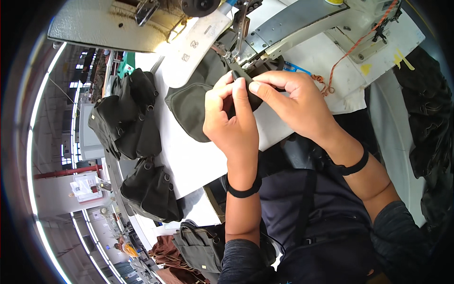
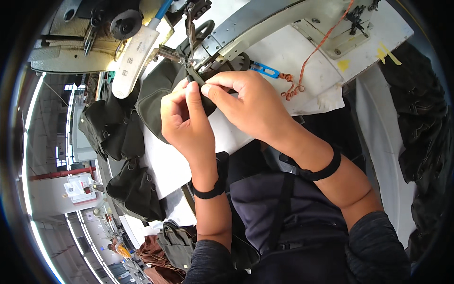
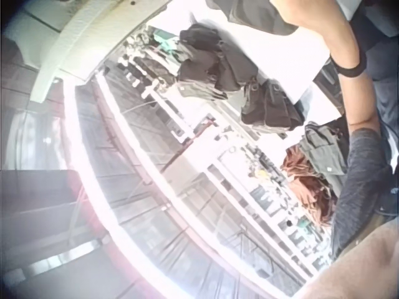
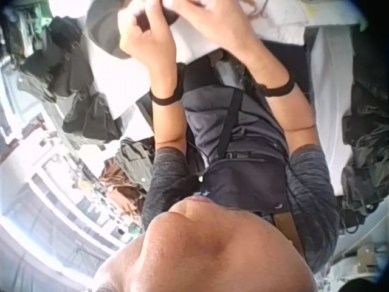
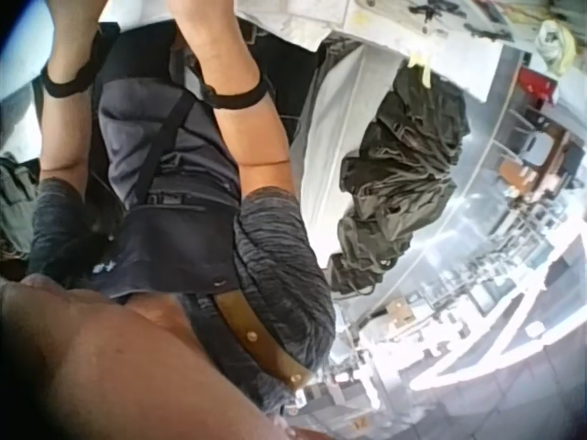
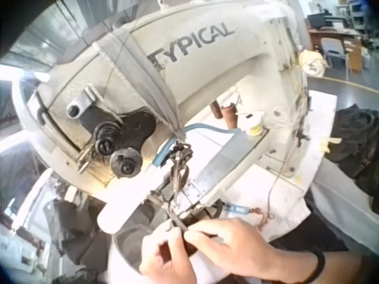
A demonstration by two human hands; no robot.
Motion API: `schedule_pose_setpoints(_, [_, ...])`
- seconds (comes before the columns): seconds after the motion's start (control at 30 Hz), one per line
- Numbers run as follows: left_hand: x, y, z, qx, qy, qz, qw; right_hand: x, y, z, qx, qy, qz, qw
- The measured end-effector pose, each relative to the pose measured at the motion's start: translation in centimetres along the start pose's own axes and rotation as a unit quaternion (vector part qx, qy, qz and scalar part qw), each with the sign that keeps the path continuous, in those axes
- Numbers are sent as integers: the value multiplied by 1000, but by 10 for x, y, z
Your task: The person sews a zipper onto a dark green bag using a sewing machine. They repeatedly align the zipper, guide the bag under the needle, and stitch along the zipper line. The person also uses scissors to trim threads and adjusts the bag's position multiple times.
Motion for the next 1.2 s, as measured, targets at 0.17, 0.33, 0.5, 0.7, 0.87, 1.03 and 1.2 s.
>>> schedule_pose_setpoints(0.17, [-2, 8, -8, -34, -15, -8, 999, 3, 2, -5, 11, 9, -24, 1000])
schedule_pose_setpoints(0.33, [-3, 5, -14, -46, -12, -3, 999, 9, 4, -14, 7, 20, -38, 999])
schedule_pose_setpoints(0.5, [-1, -3, -14, -14, -8, -1, 1000, 8, 4, -16, 17, 15, -36, 999])
schedule_pose_setpoints(0.7, [4, -13, -26, 18, 3, -4, 1000, 8, 3, -33, 19, 19, -18, 999])
schedule_pose_setpoints(0.87, [-1, -19, -36, 28, -15, -6, 999, -4, -8, -45, 83, -52, 92, 991])
schedule_pose_setpoints(1.03, [-8, -14, -38, 27, -40, -17, 999, -20, -14, -37, 104, -140, 178, 968])
schedule_pose_setpoints(1.2, [-10, -4, -26, 157, -24, -183, 970, -20, 37, -19, -38, -90, 97, 990])
Point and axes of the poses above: each hand's wrist, its own z-axis away from the middle knuckle, its own x-axis out of the palm, y = z × x, the point moved 1 cm from there along -z, towards the middle knuckle, and after that the axes turned 4 degrees about z, right-handed, at the moved point
